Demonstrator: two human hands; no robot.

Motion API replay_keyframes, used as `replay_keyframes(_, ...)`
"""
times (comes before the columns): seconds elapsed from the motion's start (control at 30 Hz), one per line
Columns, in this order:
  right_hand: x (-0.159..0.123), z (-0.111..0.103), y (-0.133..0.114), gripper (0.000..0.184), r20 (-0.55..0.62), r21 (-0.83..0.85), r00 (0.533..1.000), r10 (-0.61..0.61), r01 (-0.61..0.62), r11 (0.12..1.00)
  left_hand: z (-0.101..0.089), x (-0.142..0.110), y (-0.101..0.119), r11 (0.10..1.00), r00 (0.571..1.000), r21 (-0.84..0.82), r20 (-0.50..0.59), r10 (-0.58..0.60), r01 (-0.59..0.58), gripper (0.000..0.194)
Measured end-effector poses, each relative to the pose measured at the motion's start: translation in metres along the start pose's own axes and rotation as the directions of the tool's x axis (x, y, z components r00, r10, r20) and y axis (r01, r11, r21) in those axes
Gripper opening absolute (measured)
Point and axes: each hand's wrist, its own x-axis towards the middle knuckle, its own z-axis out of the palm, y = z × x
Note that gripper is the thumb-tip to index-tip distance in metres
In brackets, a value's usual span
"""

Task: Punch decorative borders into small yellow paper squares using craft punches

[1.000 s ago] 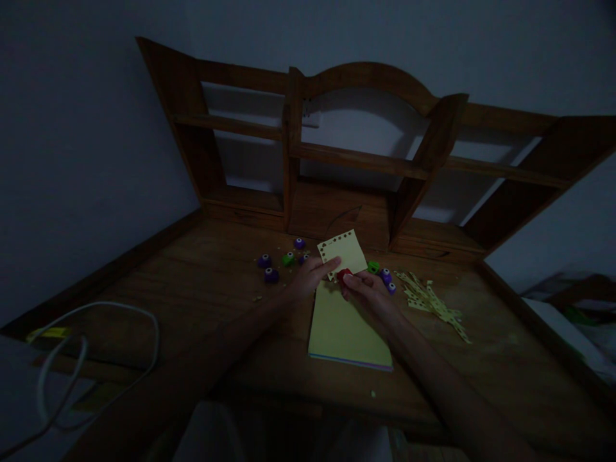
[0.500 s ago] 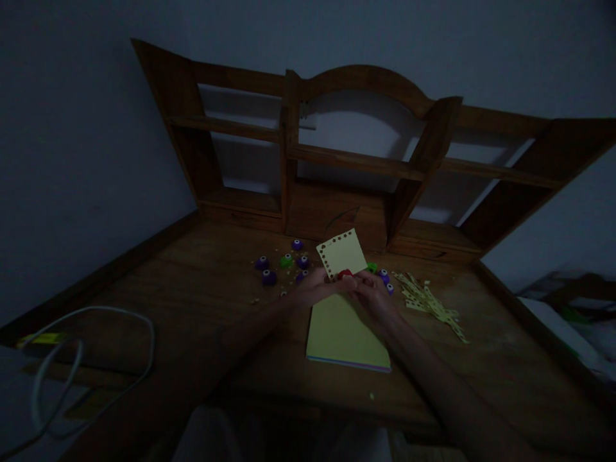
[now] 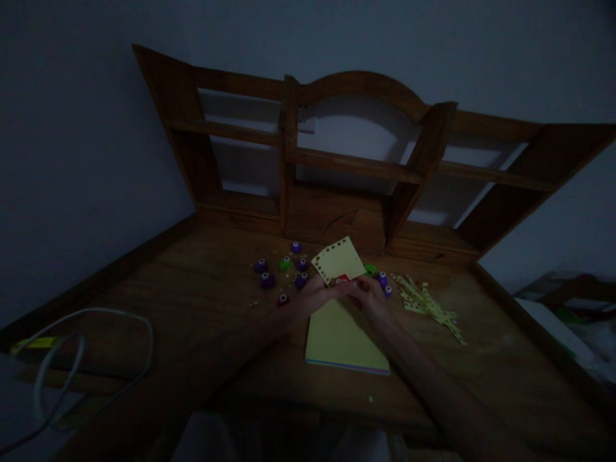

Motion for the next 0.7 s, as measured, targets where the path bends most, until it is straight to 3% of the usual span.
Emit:
replay_keyframes(0.17, 0.004, -0.004, 0.012, 0.012, -0.044, 0.037, 0.999, 0.006, -0.005, 0.999, 0.003, 0.0, -0.006, 0.999, 0.998, -0.039, -0.054, 0.019, -0.022, 0.046)
replay_keyframes(0.33, 0.003, -0.003, 0.015, 0.013, -0.024, 0.08, 1.0, 0.006, -0.004, 0.997, 0.003, -0.002, -0.003, 1.0, 0.999, -0.017, -0.043, -0.019, 0.018, 0.046)
replay_keyframes(0.5, 0.003, -0.001, 0.013, 0.018, -0.05, 0.071, 0.999, 0.01, -0.006, 0.997, 0.001, 0.003, -0.004, 1.0, 0.999, 0.006, -0.027, 0.026, -0.026, 0.044)
replay_keyframes(0.7, 0.002, -0.003, -0.007, 0.024, 0.186, -0.004, 0.983, 0.007, -0.006, 1.0, -0.004, 0.015, -0.016, 0.988, 0.991, -0.115, -0.072, -0.113, 0.104, 0.056)
